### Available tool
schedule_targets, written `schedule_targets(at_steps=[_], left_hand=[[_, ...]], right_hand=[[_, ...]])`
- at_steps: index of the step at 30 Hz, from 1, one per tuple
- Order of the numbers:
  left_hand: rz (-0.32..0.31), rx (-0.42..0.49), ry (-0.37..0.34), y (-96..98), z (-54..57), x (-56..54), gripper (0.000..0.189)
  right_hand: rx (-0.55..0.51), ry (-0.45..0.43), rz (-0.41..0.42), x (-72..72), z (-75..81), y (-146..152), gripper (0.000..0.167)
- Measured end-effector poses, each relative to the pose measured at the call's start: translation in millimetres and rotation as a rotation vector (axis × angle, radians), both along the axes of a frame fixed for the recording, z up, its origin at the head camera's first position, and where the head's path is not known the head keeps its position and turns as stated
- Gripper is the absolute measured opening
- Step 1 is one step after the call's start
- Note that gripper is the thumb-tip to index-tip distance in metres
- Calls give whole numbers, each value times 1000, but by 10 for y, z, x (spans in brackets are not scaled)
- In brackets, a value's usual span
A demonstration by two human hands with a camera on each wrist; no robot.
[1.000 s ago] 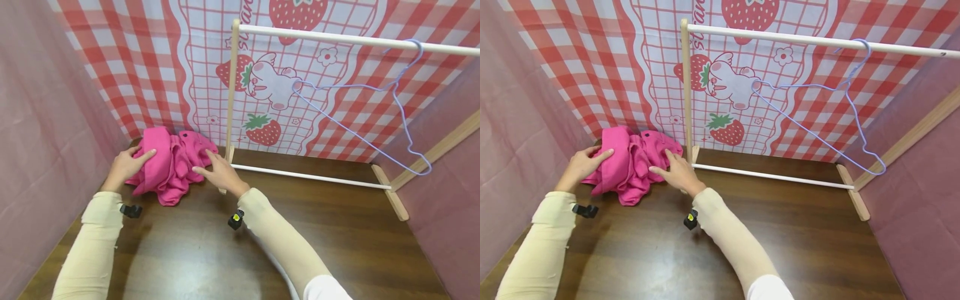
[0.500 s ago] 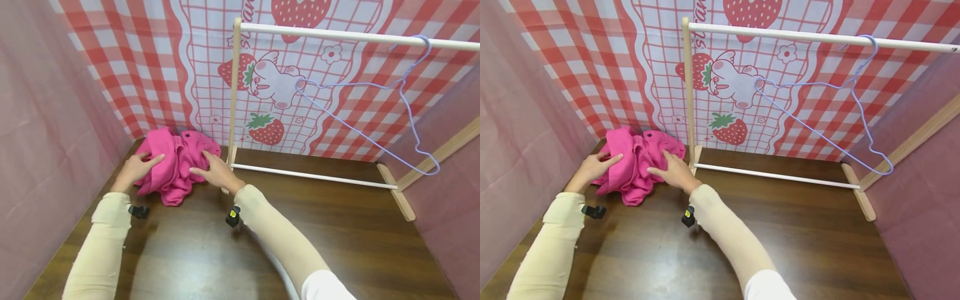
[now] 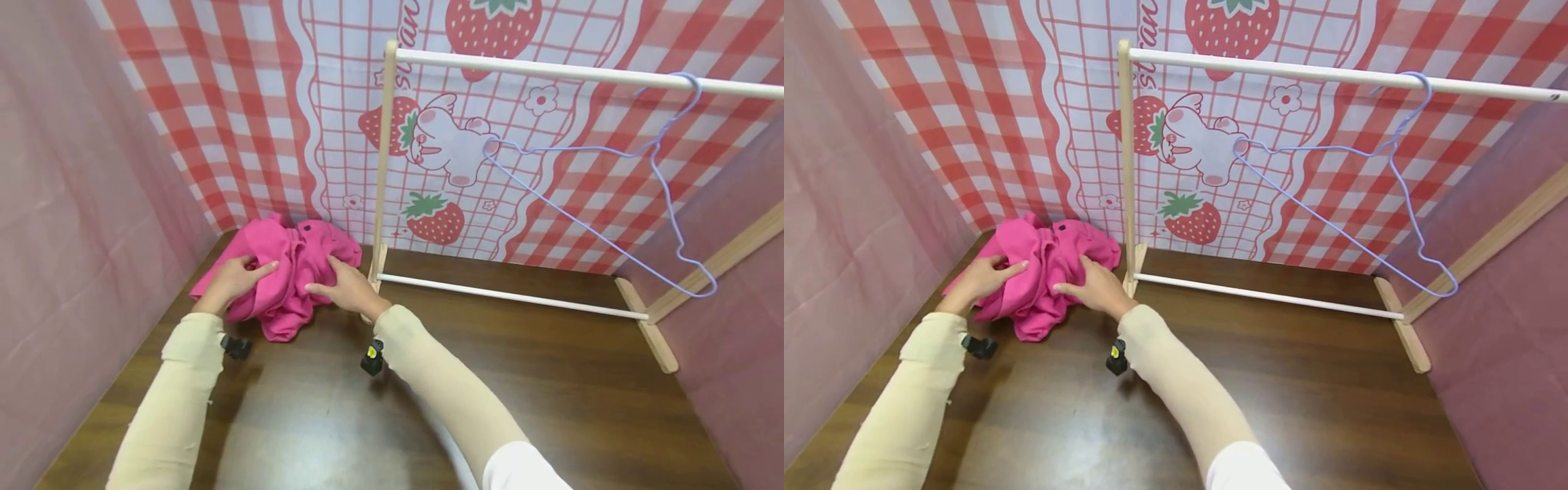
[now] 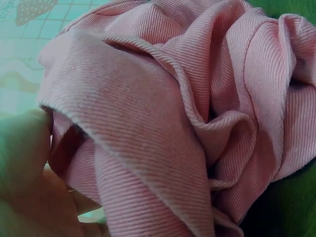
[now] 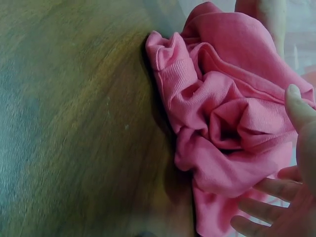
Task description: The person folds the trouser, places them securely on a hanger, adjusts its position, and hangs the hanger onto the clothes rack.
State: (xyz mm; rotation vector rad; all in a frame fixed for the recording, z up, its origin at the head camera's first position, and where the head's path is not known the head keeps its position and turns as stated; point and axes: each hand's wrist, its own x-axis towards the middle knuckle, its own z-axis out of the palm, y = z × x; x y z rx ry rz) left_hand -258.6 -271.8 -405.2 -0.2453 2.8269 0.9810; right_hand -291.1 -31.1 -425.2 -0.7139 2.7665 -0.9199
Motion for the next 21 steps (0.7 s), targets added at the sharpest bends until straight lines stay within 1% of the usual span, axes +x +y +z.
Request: schedule_targets(at_steps=[4,8,12,17,21], left_hand=[[-4,4,-13,12,-1,-25,92],[-10,0,0,10,-22,-41,87],[-14,-7,52,18,-51,-55,75],[-6,-23,120,39,-77,-80,51],[-3,-29,141,64,-72,-106,40]], right_hand=[[-15,-21,-11,-7,-16,-35,90],[-17,-34,-50,-21,-24,-80,87],[-8,-17,-88,-43,-23,-138,80],[12,-2,-135,-62,-28,-184,69],[4,18,-156,-62,-45,-197,56]])
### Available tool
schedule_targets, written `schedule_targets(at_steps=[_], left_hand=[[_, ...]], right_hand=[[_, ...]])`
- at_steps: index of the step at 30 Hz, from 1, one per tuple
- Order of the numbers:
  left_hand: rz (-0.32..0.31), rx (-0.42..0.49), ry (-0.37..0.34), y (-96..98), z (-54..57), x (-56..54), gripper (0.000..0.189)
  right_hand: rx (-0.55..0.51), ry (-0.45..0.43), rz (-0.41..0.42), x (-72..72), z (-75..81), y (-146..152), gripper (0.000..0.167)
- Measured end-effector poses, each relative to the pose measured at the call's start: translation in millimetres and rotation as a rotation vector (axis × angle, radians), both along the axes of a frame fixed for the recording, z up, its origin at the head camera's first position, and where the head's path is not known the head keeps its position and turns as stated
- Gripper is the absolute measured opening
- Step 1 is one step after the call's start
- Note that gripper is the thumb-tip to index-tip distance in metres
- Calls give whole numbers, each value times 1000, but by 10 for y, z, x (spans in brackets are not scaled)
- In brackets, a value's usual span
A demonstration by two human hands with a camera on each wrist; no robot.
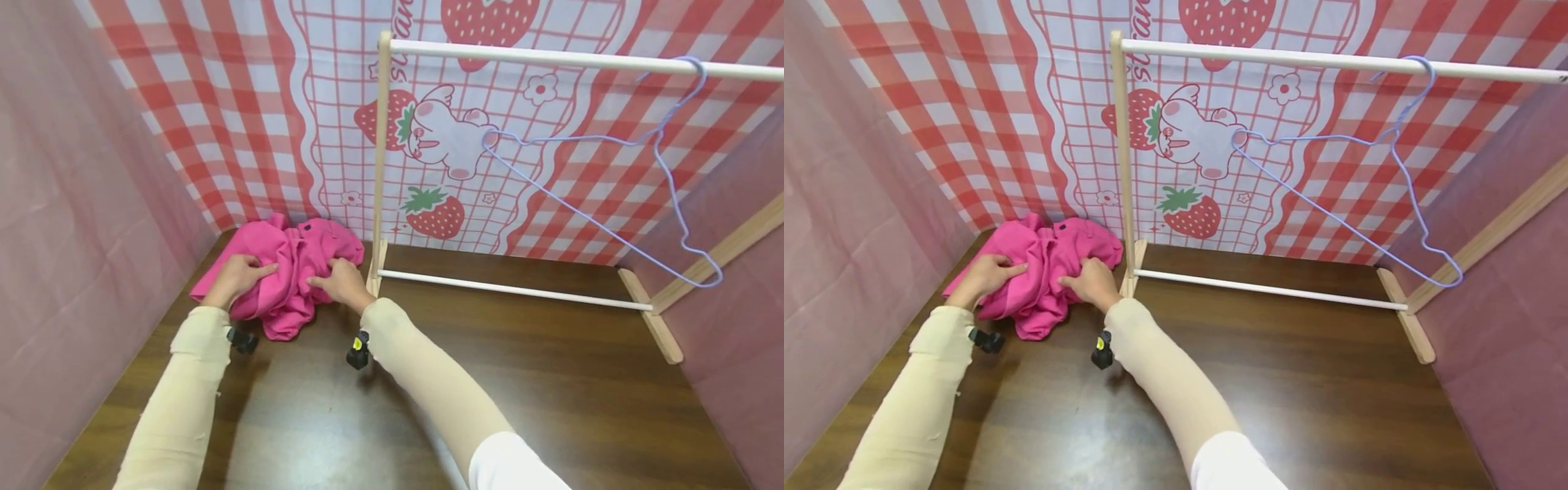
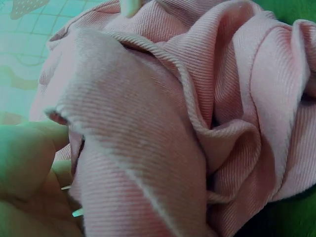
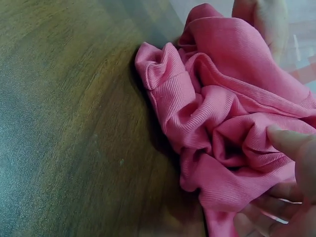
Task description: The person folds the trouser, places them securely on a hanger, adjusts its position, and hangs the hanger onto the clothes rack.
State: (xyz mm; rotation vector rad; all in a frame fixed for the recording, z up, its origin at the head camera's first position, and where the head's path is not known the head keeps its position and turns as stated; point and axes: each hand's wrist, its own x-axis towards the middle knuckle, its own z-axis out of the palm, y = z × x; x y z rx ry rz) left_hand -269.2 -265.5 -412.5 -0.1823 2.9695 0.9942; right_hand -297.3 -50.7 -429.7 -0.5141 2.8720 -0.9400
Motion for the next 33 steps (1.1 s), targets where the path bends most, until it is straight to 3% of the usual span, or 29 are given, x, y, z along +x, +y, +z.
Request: schedule_targets(at_steps=[5,8,13,18,22,33], left_hand=[[-39,-45,54,15,16,-25,47],[-54,-75,100,35,13,-25,46],[-32,-87,124,81,-19,-28,38],[-8,-65,118,94,-56,-22,35],[13,-33,107,96,-71,-11,34],[65,112,109,141,-29,13,35]], right_hand=[[-22,38,-20,10,-14,-27,36],[-50,32,-50,9,-34,-45,38],[-190,-55,-100,-18,-131,-51,44],[-267,-105,-118,-13,-175,-52,43],[-262,-89,-123,13,-174,-63,51],[-322,-47,-130,78,-110,-80,44]])
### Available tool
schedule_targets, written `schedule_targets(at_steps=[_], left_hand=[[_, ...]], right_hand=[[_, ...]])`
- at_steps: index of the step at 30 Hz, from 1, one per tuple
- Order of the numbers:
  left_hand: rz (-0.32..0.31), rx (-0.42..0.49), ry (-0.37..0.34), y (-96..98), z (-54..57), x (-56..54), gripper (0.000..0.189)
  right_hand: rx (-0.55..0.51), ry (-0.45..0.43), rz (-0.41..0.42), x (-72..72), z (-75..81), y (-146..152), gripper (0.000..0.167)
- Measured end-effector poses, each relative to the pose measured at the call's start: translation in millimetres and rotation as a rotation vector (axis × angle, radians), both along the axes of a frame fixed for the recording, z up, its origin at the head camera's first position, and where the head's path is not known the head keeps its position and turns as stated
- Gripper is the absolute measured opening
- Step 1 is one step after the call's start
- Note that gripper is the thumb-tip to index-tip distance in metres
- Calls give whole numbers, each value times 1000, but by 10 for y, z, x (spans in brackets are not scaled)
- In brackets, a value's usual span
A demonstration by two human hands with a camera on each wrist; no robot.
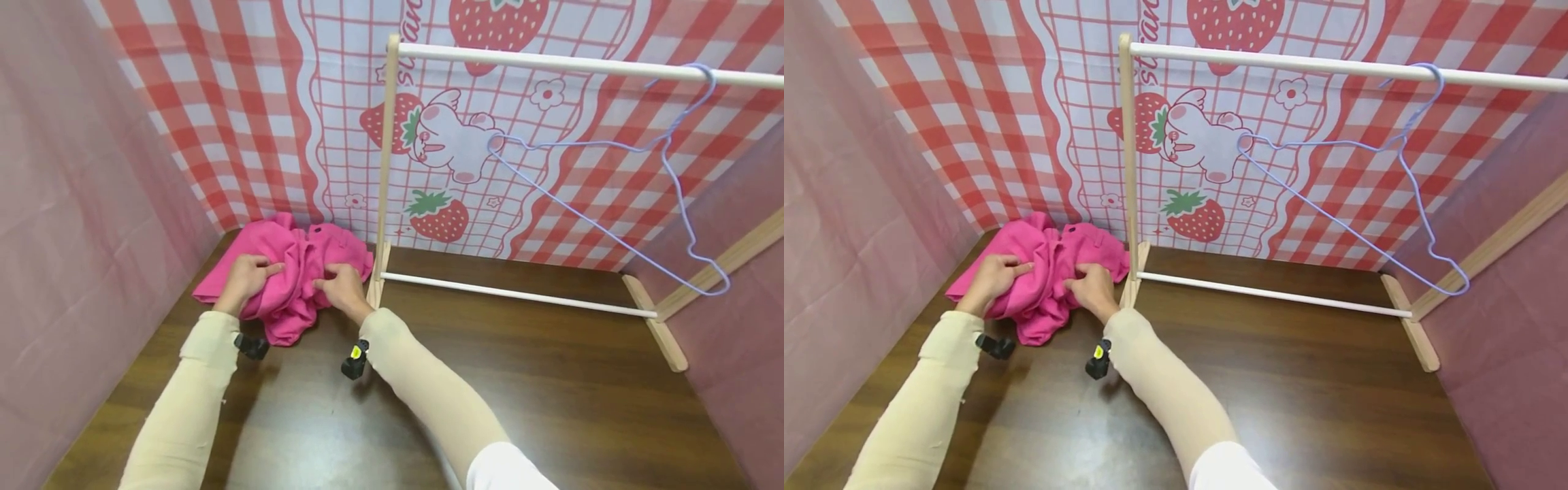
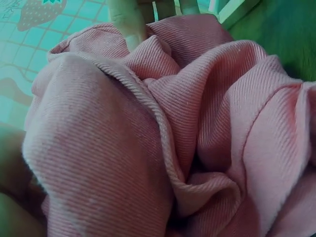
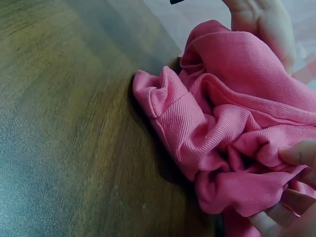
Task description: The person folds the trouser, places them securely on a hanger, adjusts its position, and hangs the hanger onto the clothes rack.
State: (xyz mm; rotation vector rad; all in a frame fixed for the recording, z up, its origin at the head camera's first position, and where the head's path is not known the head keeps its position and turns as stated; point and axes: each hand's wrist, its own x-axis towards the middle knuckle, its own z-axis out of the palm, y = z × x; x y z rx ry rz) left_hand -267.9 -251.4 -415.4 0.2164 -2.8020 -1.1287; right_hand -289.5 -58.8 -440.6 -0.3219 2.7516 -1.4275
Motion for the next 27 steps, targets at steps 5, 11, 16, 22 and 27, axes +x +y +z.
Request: schedule_targets(at_steps=[5,11,16,22,27], left_hand=[[1,28,24,-9,46,43,33],[-15,37,43,-3,115,129,32],[-43,28,72,40,195,194,31],[-54,17,139,76,261,305,32],[-45,33,197,103,303,420,26]], right_hand=[[8,62,17,54,48,1,28],[-26,81,16,118,149,35,36],[-29,79,24,164,242,107,42],[-13,130,66,265,348,183,41],[2,199,88,370,432,227,37]])
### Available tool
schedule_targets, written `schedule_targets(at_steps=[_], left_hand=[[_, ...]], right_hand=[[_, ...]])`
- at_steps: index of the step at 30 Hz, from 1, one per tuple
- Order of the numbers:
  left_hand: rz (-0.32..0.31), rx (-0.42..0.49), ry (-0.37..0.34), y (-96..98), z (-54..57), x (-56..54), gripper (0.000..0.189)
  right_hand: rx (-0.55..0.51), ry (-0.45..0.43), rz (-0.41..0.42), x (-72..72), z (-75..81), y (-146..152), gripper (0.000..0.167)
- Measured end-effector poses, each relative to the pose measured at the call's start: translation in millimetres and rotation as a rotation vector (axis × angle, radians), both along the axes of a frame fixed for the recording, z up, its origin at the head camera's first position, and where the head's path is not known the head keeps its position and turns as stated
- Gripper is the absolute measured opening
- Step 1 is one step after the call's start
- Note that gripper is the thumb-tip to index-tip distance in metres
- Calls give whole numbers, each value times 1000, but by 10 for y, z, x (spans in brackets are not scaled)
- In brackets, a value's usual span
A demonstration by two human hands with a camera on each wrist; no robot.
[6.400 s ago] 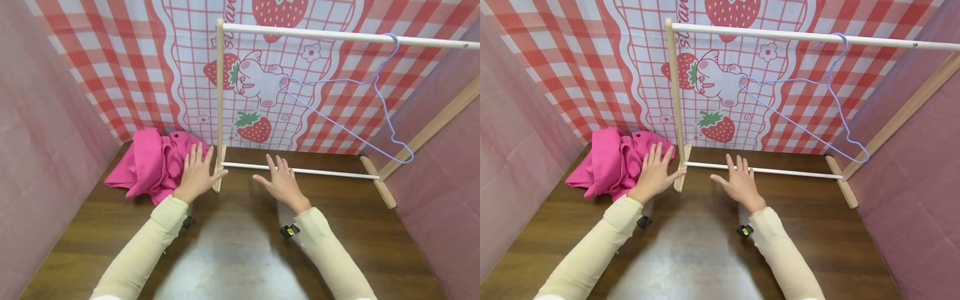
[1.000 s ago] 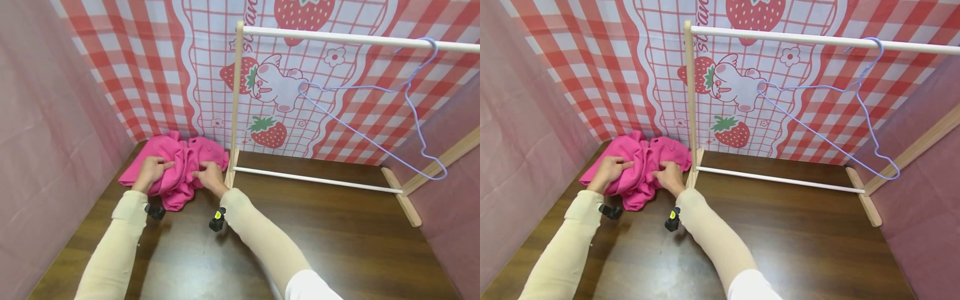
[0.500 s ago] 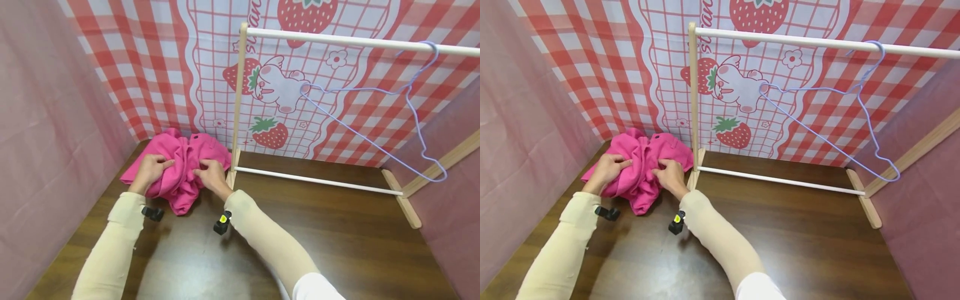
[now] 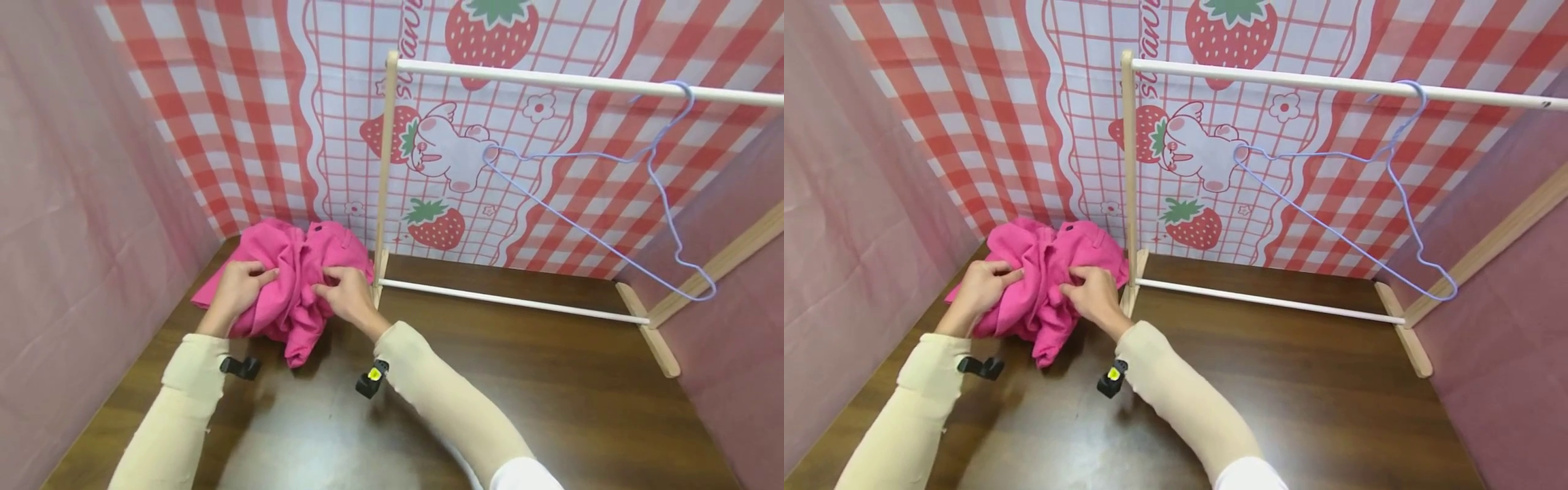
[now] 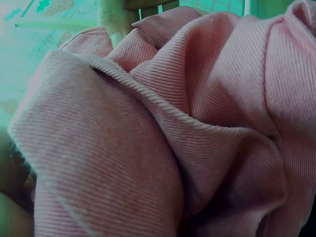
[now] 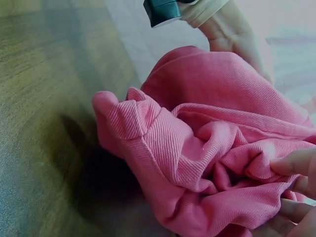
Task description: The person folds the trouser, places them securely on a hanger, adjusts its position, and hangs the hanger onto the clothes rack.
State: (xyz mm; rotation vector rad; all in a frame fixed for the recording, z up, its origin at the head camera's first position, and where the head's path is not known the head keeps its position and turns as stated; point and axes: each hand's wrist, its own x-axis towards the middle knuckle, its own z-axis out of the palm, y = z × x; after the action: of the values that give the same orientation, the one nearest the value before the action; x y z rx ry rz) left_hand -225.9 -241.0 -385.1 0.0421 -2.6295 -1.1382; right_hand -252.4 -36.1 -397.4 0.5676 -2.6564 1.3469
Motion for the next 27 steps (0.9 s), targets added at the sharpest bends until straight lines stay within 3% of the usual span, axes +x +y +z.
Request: schedule_targets(at_steps=[10,18,27], left_hand=[[34,61,22,110,137,252,20],[-4,52,50,285,225,328,19],[-69,82,66,523,218,364,18]], right_hand=[[-19,41,34,242,194,123,36],[-39,121,68,335,292,340,35],[-82,149,56,482,267,602,31]])
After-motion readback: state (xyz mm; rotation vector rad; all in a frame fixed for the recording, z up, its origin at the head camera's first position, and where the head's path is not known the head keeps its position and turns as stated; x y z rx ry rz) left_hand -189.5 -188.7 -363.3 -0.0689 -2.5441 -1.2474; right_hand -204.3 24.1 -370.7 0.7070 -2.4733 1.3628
